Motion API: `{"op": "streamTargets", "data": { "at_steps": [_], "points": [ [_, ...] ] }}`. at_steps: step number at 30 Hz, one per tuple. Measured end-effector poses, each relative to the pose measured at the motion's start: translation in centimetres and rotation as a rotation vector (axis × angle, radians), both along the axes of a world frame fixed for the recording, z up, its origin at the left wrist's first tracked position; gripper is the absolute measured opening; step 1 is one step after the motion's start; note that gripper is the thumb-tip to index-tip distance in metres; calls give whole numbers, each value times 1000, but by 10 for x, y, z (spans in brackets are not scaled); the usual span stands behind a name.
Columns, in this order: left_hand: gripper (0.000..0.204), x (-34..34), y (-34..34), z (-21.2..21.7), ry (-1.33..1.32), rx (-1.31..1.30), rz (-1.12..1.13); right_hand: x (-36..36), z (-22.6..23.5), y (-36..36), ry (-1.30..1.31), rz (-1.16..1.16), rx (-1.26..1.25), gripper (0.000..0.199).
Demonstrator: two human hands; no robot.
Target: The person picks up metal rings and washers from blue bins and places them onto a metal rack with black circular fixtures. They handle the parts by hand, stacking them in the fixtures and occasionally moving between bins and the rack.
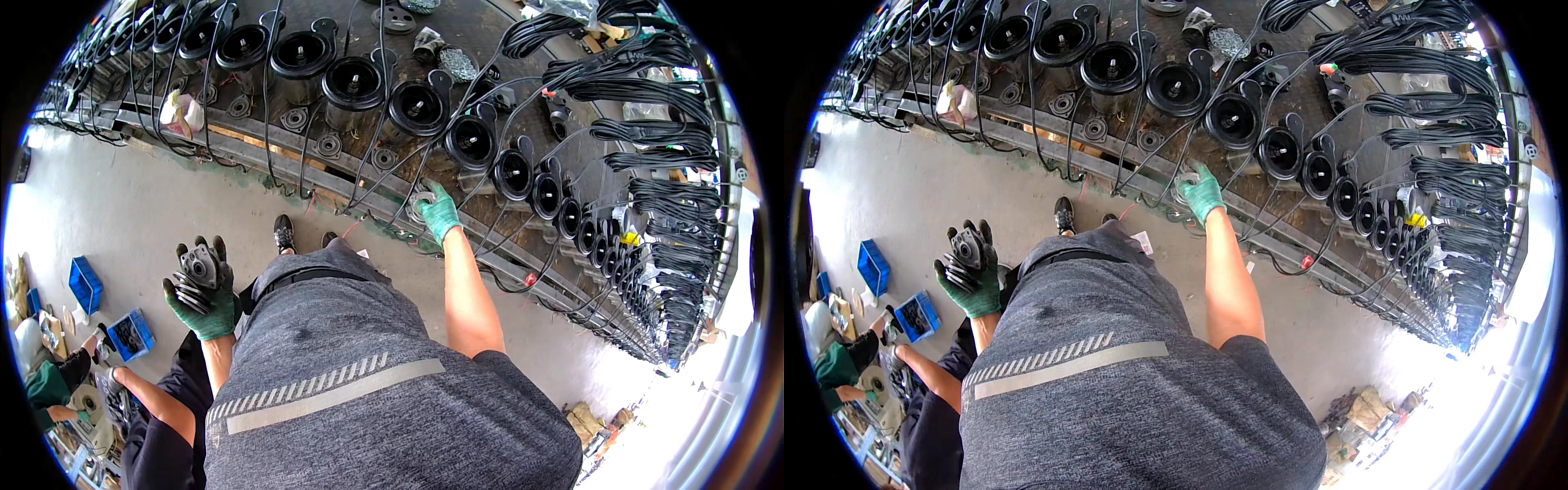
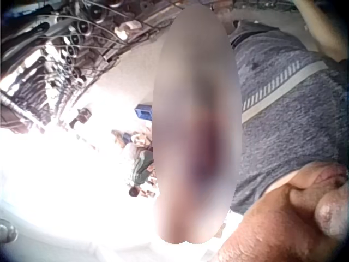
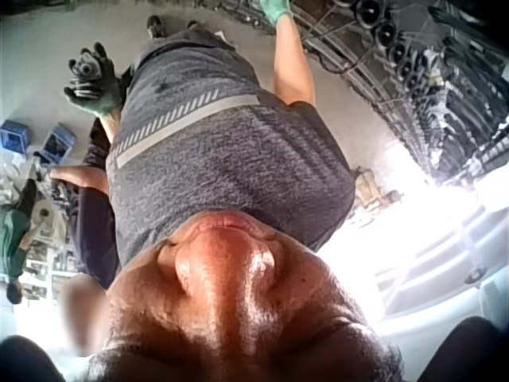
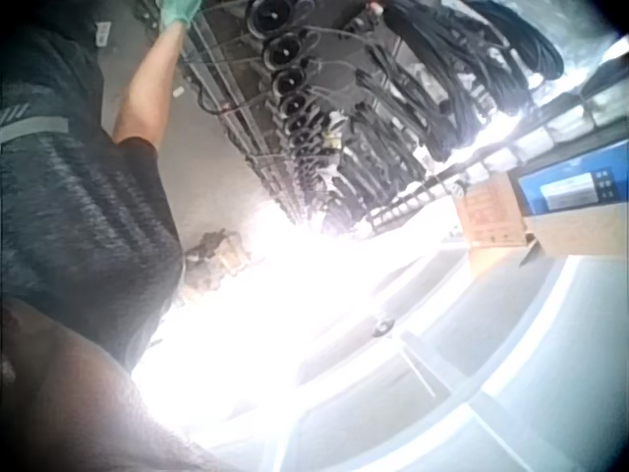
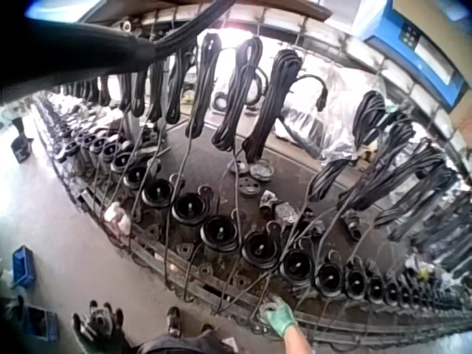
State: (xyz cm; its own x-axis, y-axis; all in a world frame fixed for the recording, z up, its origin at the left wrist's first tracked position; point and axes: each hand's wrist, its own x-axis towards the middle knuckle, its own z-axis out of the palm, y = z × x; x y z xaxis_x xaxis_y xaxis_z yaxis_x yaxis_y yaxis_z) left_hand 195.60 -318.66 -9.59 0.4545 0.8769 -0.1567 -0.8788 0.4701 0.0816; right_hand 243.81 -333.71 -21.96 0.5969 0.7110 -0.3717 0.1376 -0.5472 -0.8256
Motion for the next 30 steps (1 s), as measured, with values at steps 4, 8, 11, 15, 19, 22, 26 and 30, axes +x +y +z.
{"op": "streamTargets", "data": {
  "at_steps": [4, 8, 11, 15, 19, 22, 26, 30],
  "points": [
    [68, 0, 2, 5, 28, 3, -12, -6, 10, -20, 32, 44, -19, 62],
    [68, 1, 2, 9, 78, 6, -35, -17, 0, -39, -62, 40, 73, 65],
    [69, 2, 3, 10, 94, 25, -60, -26, -3, -50, -3, -122, 81, 63],
    [69, 8, 4, 11, 128, -7, -56, -35, 11, -51, -12, -232, -49, 58],
    [66, 14, 6, 7, 105, 77, -113, -38, 8, -20, -63, -347, -79, 56],
    [60, 9, 4, 24, -215, -252, -90, -29, -26, -8, -290, -256, -151, 61],
    [64, 9, -12, 28, 166, -150, 37, -33, 26, -14, 128, -223, -10, 63],
    [72, 25, -28, 29, 166, -99, -10, -19, 25, -106, 224, -207, 239, 49]
  ]
}}
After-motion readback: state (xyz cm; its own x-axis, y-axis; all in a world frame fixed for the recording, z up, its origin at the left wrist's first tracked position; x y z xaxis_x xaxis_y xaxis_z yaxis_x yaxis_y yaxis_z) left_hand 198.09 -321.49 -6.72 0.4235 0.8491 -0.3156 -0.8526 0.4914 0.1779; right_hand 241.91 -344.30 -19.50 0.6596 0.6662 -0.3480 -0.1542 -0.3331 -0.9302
